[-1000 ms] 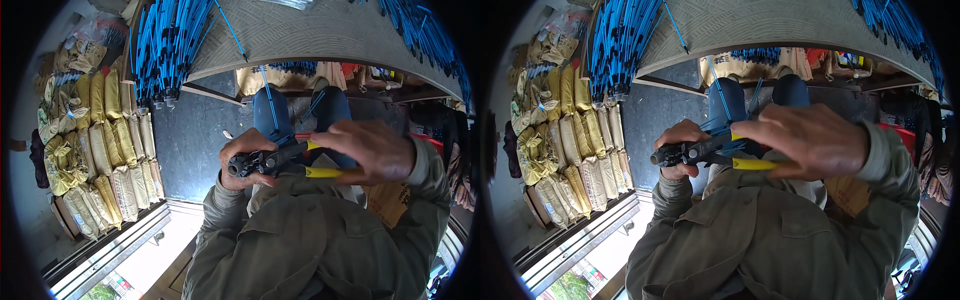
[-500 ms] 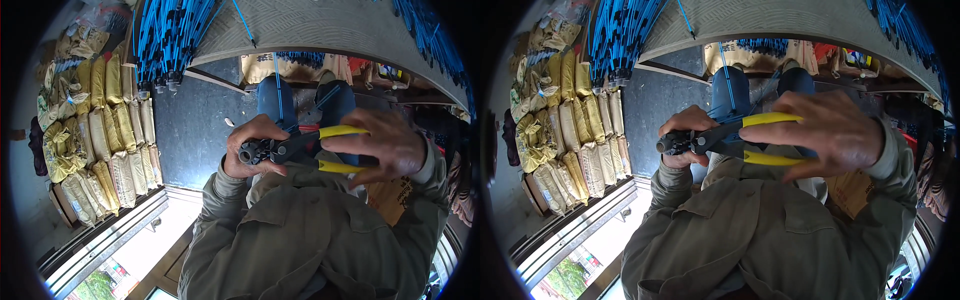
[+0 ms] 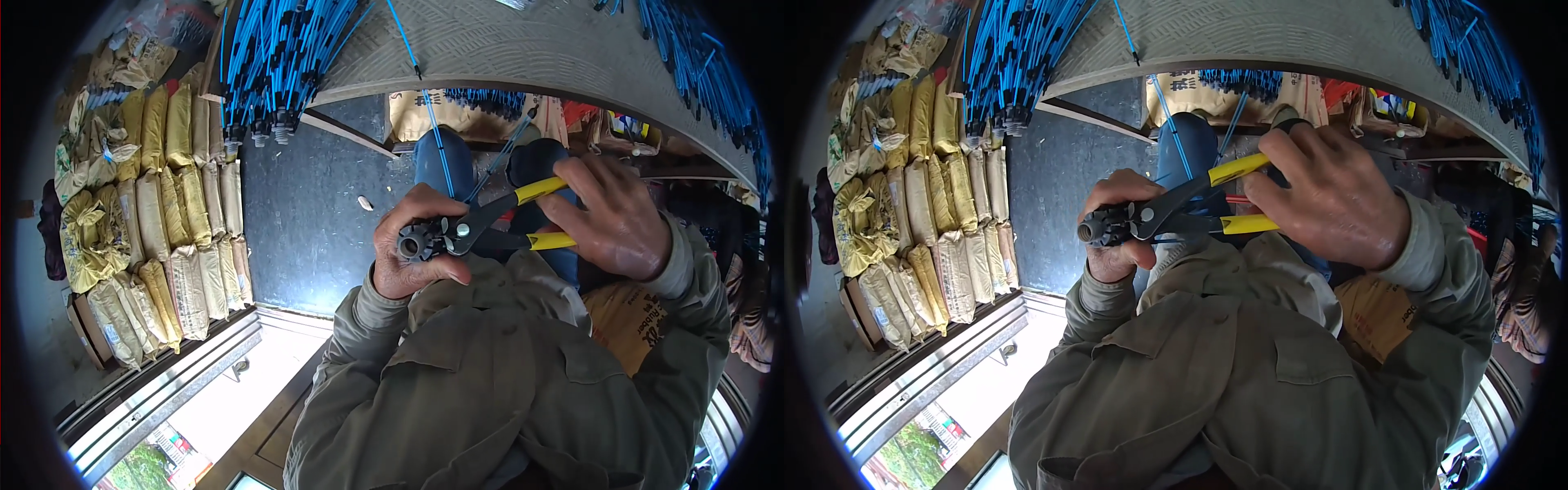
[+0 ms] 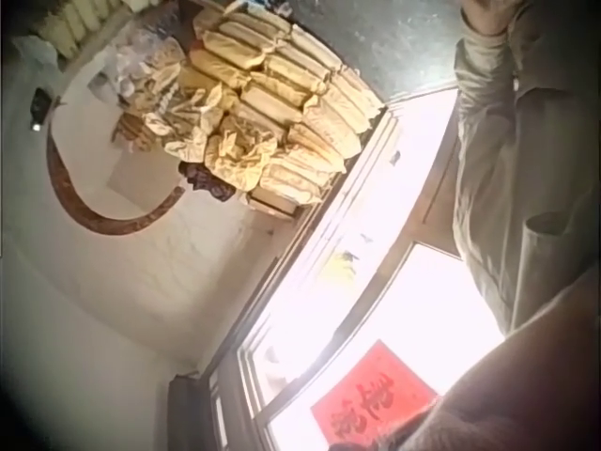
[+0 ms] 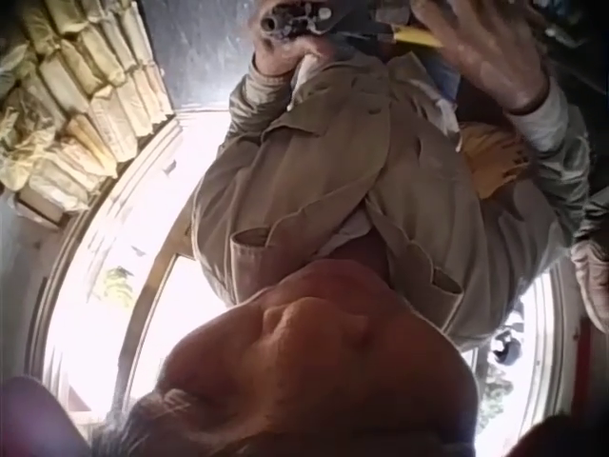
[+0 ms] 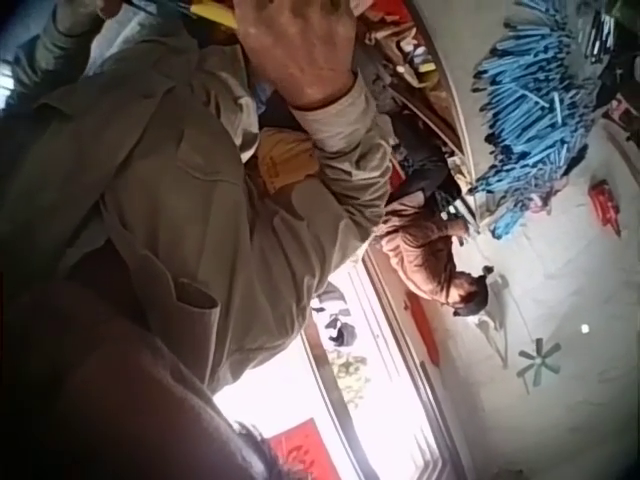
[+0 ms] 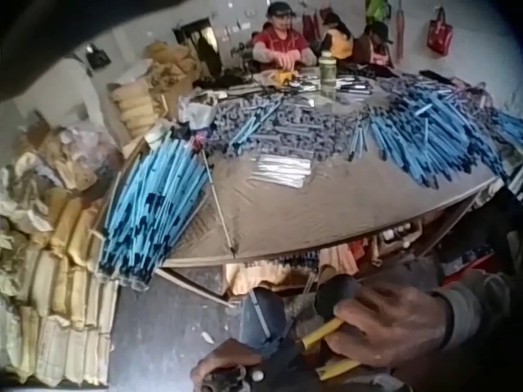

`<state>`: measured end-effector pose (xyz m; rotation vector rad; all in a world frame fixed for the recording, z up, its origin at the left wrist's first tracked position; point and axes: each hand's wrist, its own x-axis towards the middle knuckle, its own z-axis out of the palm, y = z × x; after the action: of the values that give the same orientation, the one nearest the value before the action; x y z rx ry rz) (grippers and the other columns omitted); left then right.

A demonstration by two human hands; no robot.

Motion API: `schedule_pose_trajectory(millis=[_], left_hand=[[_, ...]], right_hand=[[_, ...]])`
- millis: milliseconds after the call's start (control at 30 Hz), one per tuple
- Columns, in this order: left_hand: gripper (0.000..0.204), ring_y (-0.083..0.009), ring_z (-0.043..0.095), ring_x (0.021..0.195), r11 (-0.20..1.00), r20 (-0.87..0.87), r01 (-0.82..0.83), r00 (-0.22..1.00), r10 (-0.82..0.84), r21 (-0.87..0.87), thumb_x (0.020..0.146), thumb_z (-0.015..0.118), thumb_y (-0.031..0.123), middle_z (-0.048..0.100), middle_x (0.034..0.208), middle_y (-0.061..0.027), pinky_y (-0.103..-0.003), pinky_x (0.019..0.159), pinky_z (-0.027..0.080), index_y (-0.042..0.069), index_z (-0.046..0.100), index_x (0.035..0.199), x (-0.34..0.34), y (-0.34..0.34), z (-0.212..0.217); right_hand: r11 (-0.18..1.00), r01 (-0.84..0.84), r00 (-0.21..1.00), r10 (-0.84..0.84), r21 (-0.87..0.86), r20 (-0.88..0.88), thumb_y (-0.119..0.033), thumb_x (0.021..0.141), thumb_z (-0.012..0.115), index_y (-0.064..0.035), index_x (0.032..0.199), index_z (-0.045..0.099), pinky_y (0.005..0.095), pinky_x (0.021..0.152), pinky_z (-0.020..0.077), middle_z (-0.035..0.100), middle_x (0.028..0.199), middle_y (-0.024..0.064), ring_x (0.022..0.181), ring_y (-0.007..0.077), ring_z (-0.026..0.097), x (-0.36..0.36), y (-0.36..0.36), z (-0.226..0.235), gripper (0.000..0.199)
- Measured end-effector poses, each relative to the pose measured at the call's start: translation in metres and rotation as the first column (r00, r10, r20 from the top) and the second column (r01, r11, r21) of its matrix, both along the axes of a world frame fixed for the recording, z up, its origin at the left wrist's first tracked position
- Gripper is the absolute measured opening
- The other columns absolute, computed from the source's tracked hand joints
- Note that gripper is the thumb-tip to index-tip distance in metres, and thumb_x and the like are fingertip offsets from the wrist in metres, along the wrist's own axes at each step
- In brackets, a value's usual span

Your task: The person assembles an umbrella frame by threading a wire through plastic rib components, attaching them around a central hub, and securing the wire using pliers.

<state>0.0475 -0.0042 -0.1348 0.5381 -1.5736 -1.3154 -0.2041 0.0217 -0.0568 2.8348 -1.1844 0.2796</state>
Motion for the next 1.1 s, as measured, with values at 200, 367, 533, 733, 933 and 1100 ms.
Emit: schedule_pose_trajectory(millis=[200,367,533,733,933,1100], left_hand=[[0.055,-0.0166,0.056,0.081,0.998,0.024,-0.037,0.999,0.036,0.051,0.058,0.085,0.027,0.061,0.091,-0.0088,-0.029,0.074,0.043,0.0,0.061,0.1,-0.004,0.001,0.006],[0.059,-0.0162,0.054,0.077,0.992,0.085,-0.095,0.992,0.088,0.084,0.06,0.082,0.039,0.06,0.086,-0.0097,-0.029,0.07,0.042,-0.002,0.059,0.097,-0.013,0.0,0.012],[0.062,-0.0165,0.053,0.075,0.989,0.126,-0.111,0.987,0.098,0.102,0.061,0.082,0.043,0.059,0.084,-0.0103,-0.03,0.068,0.041,-0.003,0.059,0.095,-0.011,-0.002,0.015],[0.051,-0.0147,0.054,0.081,0.995,0.025,-0.024,0.999,0.022,0.1,0.06,0.085,0.021,0.06,0.092,-0.0071,-0.028,0.074,0.041,0.0,0.059,0.099,0.003,-0.004,0.0],[0.048,-0.0178,0.055,0.082,0.987,-0.023,0.024,1.0,-0.021,0.157,0.059,0.085,0.019,0.06,0.09,-0.0084,-0.03,0.075,0.042,0.001,0.057,0.093,0.009,-0.003,-0.003],[0.049,-0.0198,0.056,0.082,0.992,-0.051,0.001,0.999,0.005,0.124,0.058,0.086,0.021,0.061,0.089,-0.0097,-0.031,0.075,0.042,0.001,0.057,0.093,0.005,-0.003,-0.004]], right_hand=[[0.999,-0.046,0.997,0.044,-0.03,-0.061,-0.023,0.073,0.066,-0.0048,0.079,0.05,0.0357,0.064,0.048,0.044,0.087,0.0112,0.075,0.0244,0.053,-0.007,-0.011,-0.003,0.025],[0.99,-0.042,0.993,0.026,-0.135,-0.116,-0.024,0.074,0.066,-0.0051,0.077,0.048,0.0338,0.061,0.0477,0.042,0.084,0.0108,0.073,0.0238,0.053,-0.011,-0.01,0.003,0.027],[0.995,0.007,0.995,-0.017,-0.099,-0.098,-0.025,0.075,0.066,-0.0052,0.075,0.047,0.0337,0.056,0.0471,0.042,0.079,0.0094,0.07,0.0232,0.053,-0.009,-0.006,-0.008,0.027],[0.932,-0.066,0.959,-0.039,0.355,0.281,-0.029,0.08,0.065,-0.0046,0.085,0.049,0.0319,0.049,0.0457,0.05,0.072,0.0056,0.058,0.0187,0.056,-0.006,-0.006,-0.01,0.03],[0.229,-0.27,0.823,-0.45,0.935,0.348,-0.021,0.083,0.065,-0.0031,0.095,0.044,0.0313,0.053,0.0444,0.056,0.075,0.0111,0.063,0.0262,0.061,0.001,-0.017,0.008,0.031],[0.365,-0.171,0.896,-0.329,0.915,0.299,-0.016,0.085,0.063,-0.0036,0.1,0.041,0.0325,0.057,0.046,0.059,0.079,0.0156,0.07,0.0342,0.061,0.005,-0.015,0.006,0.029]])
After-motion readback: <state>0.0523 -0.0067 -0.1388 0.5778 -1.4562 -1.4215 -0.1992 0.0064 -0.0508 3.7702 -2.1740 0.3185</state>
